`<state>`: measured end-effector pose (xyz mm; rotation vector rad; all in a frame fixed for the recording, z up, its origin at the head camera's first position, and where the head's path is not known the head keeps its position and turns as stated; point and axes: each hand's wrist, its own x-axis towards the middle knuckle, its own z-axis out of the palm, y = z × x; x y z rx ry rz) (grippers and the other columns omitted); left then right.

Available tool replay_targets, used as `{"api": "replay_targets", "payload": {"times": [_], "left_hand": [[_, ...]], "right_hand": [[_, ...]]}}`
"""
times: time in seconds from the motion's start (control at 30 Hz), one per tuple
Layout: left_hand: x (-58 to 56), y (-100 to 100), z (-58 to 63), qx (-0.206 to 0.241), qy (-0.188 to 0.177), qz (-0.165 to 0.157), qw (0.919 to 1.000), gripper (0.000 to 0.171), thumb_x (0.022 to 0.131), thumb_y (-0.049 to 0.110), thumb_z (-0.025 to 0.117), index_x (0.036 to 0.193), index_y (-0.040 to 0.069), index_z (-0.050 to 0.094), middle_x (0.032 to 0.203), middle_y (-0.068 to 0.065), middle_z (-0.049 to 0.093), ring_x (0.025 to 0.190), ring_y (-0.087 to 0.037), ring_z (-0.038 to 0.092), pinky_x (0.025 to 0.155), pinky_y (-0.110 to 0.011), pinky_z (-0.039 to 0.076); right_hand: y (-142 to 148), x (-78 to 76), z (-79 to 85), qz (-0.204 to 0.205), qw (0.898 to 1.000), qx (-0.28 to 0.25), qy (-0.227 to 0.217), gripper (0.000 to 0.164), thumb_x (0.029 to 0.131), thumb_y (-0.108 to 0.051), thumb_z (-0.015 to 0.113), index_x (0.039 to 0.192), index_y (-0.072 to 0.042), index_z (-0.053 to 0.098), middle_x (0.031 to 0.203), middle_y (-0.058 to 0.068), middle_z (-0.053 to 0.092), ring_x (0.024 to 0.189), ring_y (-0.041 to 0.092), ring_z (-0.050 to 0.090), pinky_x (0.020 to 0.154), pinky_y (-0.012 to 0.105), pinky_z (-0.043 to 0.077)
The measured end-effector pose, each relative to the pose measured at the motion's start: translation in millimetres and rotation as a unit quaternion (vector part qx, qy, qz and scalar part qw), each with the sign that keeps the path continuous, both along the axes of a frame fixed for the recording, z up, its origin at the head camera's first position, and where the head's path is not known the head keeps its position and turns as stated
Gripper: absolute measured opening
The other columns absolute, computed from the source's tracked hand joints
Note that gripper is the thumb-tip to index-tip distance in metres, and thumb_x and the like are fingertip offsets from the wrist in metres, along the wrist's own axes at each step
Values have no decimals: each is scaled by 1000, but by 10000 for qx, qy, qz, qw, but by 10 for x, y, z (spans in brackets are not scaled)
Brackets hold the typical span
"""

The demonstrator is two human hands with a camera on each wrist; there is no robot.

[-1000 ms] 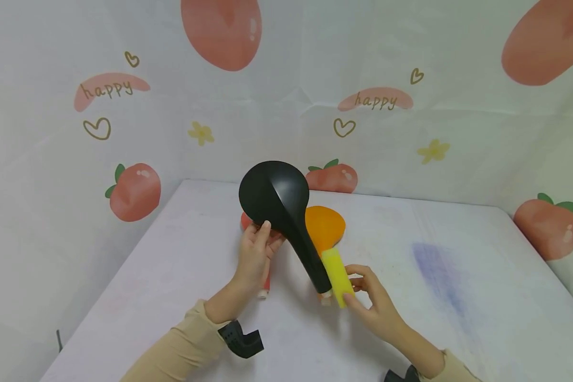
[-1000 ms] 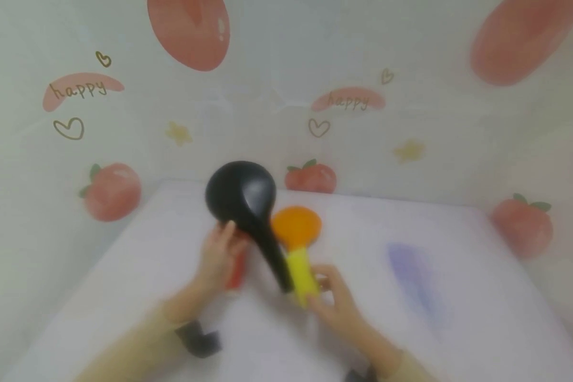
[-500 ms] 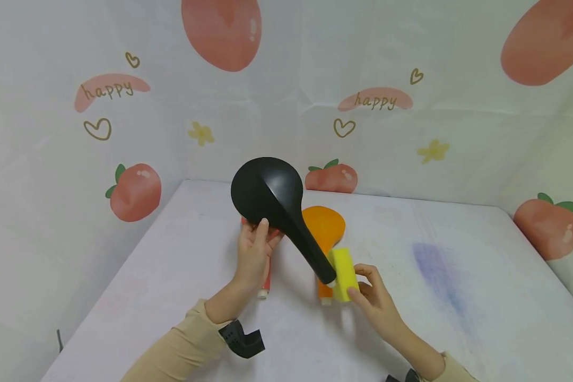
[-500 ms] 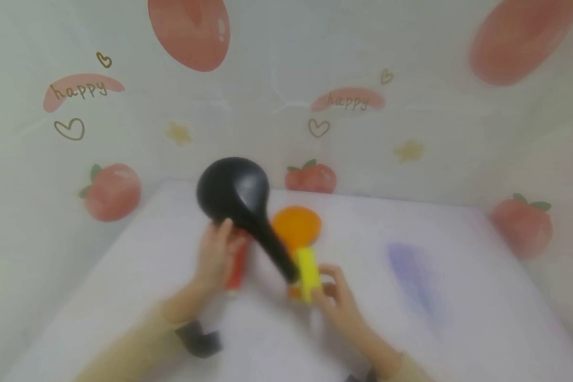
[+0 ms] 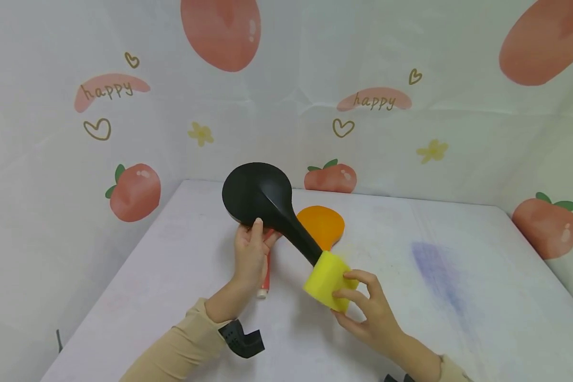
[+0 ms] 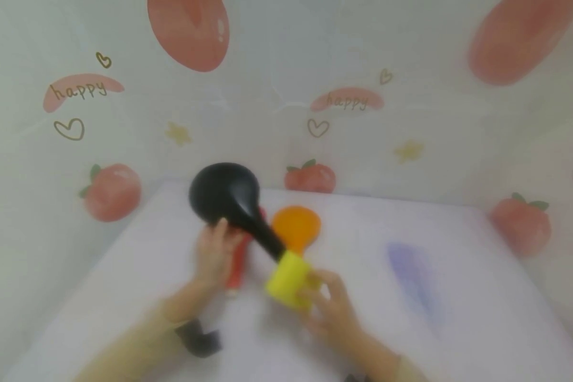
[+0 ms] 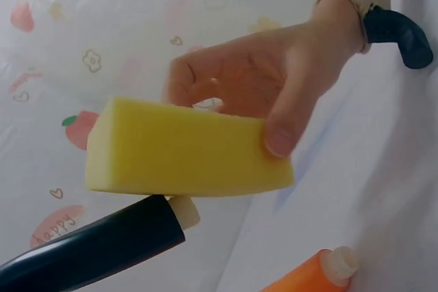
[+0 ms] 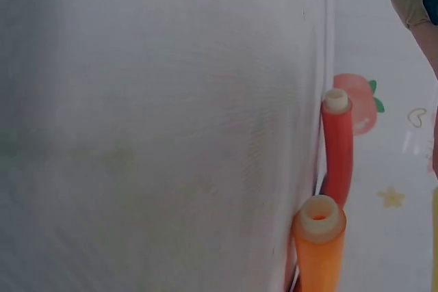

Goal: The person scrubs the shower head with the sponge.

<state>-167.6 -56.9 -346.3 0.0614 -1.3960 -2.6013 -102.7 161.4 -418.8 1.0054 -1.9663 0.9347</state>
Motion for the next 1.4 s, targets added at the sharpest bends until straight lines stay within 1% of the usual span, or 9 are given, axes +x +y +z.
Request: {"api": "replay_targets", "payload": {"times": [0.13, 0.3, 0.47, 0.57, 0.8, 0.97, 1.2, 1.3, 1.4], "left_hand": [[-25, -25, -25, 109, -206, 208, 9995, 35, 100, 16, 39, 130, -1, 32, 112, -6, 54, 95, -14, 63, 90, -38, 50], [-25, -38, -13, 270, -299, 337, 9986, 33, 100, 14, 38, 128, 0, 31, 108, -4, 53, 92, -13, 62, 91, -37, 50], [-14, -23, -51, 394, -110, 260, 9988, 31, 99, 15, 41, 125, 0, 32, 107, -6, 55, 91, -14, 63, 88, -36, 52], [-7, 1, -68, 430, 3, 222, 9988, 32, 98, 16, 43, 124, 0, 32, 107, -7, 54, 89, -16, 63, 87, -37, 53], [49, 74, -26, 433, -182, 207, 9987, 31, 100, 9, 35, 129, -1, 29, 112, -8, 50, 93, -14, 61, 93, -38, 49], [84, 104, -45, 353, -92, 178, 9992, 33, 100, 7, 33, 131, -1, 26, 117, -9, 48, 99, -12, 59, 97, -38, 46], [102, 127, -108, 316, -11, 190, 9993, 34, 100, 5, 33, 132, 0, 25, 119, -9, 47, 101, -11, 59, 99, -39, 44], [94, 127, -108, 285, 47, 196, 9994, 33, 100, 6, 34, 131, 2, 25, 117, -6, 47, 100, -10, 59, 99, -37, 44], [67, 123, -109, 186, 157, 199, 9995, 33, 100, 8, 36, 131, 2, 26, 116, -6, 47, 98, -10, 58, 99, -39, 44]], "right_hand": [[6, 0, -4, 28, 9995, 249, 174, 26, 93, -33, 52, 93, -9, 63, 109, 24, 46, 116, 22, 40, 111, 15, 27], [-3, 48, 23, -431, 9975, 19, -561, 34, 91, -40, 51, 96, -6, 57, 113, 21, 42, 117, 14, 39, 105, 8, 28], [-37, 50, 86, 75, 9801, -1102, -1652, 38, 78, 3, 68, 105, 10, 42, 117, 12, 41, 111, 4, 46, 96, 7, 38], [-43, 52, 110, 651, 9520, -1718, -2447, 50, 72, 23, 60, 113, 13, 33, 120, 2, 40, 103, 1, 55, 90, 10, 45], [-25, 61, 171, 690, 8621, -2401, -4409, 36, 93, 4, 48, 121, -10, 31, 122, 9, 31, 97, 2, 62, 82, 16, 53], [-30, 36, 223, 610, 8131, -2745, -5098, 31, 98, -9, 45, 124, -16, 31, 125, 10, 34, 100, 7, 62, 84, 22, 54], [-35, 12, 259, 600, 7347, -3326, -5882, 21, 101, -24, 38, 120, -20, 30, 115, -5, 51, 93, 10, 65, 86, 27, 55], [-16, 3, 279, 622, 7201, -3380, -6027, 18, 102, -27, 34, 118, -20, 29, 112, -10, 55, 90, 11, 66, 86, 28, 55], [19, -9, 303, 462, 7280, -3276, -6004, 18, 102, -27, 34, 117, -19, 30, 112, -7, 52, 88, 11, 66, 84, 25, 55]]}}
